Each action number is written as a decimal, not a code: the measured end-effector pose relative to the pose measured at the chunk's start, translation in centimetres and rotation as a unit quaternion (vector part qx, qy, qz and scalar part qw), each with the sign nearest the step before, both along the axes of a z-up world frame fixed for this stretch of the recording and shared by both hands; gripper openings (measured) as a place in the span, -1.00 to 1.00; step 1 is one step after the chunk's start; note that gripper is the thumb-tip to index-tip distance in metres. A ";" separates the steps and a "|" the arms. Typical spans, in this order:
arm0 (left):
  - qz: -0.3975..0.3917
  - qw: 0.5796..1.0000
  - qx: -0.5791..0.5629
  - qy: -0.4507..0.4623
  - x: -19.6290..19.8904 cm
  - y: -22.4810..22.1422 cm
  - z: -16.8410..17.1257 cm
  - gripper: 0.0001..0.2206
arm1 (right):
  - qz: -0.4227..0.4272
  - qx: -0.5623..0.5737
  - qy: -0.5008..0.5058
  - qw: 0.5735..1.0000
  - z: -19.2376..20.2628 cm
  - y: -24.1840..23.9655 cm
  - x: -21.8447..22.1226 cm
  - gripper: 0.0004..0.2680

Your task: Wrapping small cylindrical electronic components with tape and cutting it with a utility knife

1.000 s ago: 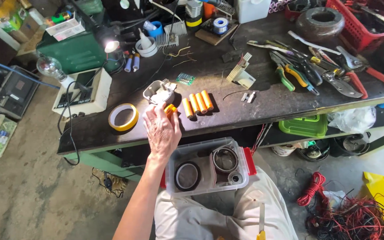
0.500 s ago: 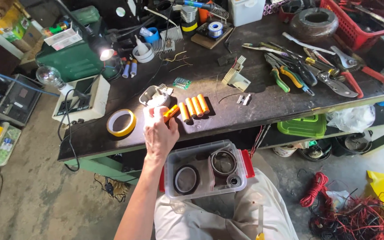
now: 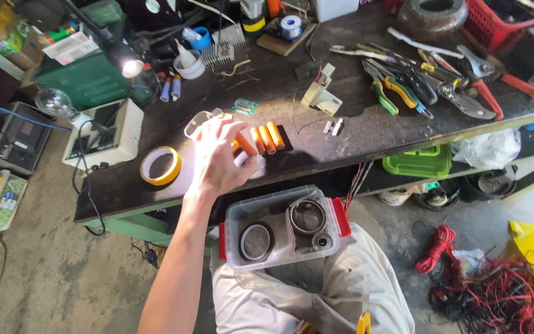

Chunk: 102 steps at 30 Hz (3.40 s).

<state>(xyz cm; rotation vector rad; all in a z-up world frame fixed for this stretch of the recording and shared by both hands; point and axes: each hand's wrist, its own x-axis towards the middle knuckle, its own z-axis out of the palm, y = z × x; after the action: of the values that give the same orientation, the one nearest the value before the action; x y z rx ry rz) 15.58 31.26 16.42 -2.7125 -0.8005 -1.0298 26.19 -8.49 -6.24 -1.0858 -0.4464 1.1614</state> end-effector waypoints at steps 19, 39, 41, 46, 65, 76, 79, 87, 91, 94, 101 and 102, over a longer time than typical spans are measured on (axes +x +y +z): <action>-0.024 0.147 -0.853 -0.500 -12.9 -31.4 -15.6 -0.71 | -0.024 -0.139 -0.125 0.982 5.9 -4.2 -4.0 -0.77; -0.046 0.532 -0.798 -0.279 -14.1 -29.7 -16.4 -0.42 | 0.108 -0.104 -0.254 0.956 7.4 -2.6 -5.1 -0.70; -0.044 0.587 -0.776 -0.225 -14.1 -29.4 -15.5 -0.41 | 0.108 -0.097 -0.254 0.956 7.5 -2.4 -5.1 -0.70; -0.054 0.657 -0.737 -0.150 -13.8 -29.3 -14.8 -0.41 | 0.113 -0.130 -0.272 0.947 7.0 -2.8 -4.9 -0.83; -0.044 0.649 -0.743 -0.159 -13.6 -29.5 -15.1 -0.54 | 0.102 -0.188 -0.272 0.938 6.0 -2.8 -5.0 -0.78; -0.034 0.647 -0.740 -0.179 -13.4 -29.9 -16.2 -0.55 | 0.112 -0.203 -0.293 0.928 5.8 -2.8 -4.9 -0.87; -0.027 0.653 -0.736 -0.179 -13.4 -30.0 -16.2 -0.57 | 0.121 -0.194 -0.311 0.922 6.0 -2.7 -4.9 -0.85; -0.010 0.657 -0.731 -0.185 -13.1 -30.3 -16.6 -0.62 | 0.115 -0.201 -0.305 0.924 5.9 -2.8 -4.9 -0.90; -0.011 0.668 -0.720 -0.188 -12.9 -30.3 -16.8 -0.65 | 0.118 -0.197 -0.303 0.925 5.9 -2.8 -4.8 -0.92; 0.005 0.678 -0.711 -0.189 -12.6 -30.4 -16.7 -0.67 | 0.123 -0.207 -0.309 0.920 6.1 -2.8 -4.8 -0.92; 0.032 0.662 -0.719 -0.210 -12.3 -30.6 -17.0 -0.70 | 0.135 -0.226 -0.311 0.913 6.1 -2.7 -4.6 -0.90; 0.031 0.671 -0.712 -0.205 -12.3 -30.6 -17.0 -0.70 | 0.135 -0.228 -0.313 0.912 6.1 -2.7 -4.6 -0.90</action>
<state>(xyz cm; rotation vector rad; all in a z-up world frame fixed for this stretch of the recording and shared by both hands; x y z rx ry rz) 3.27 0.63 -0.58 -3.3718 -2.7255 -1.3098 21.55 -11.21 -0.11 -1.8674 -0.8719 1.1689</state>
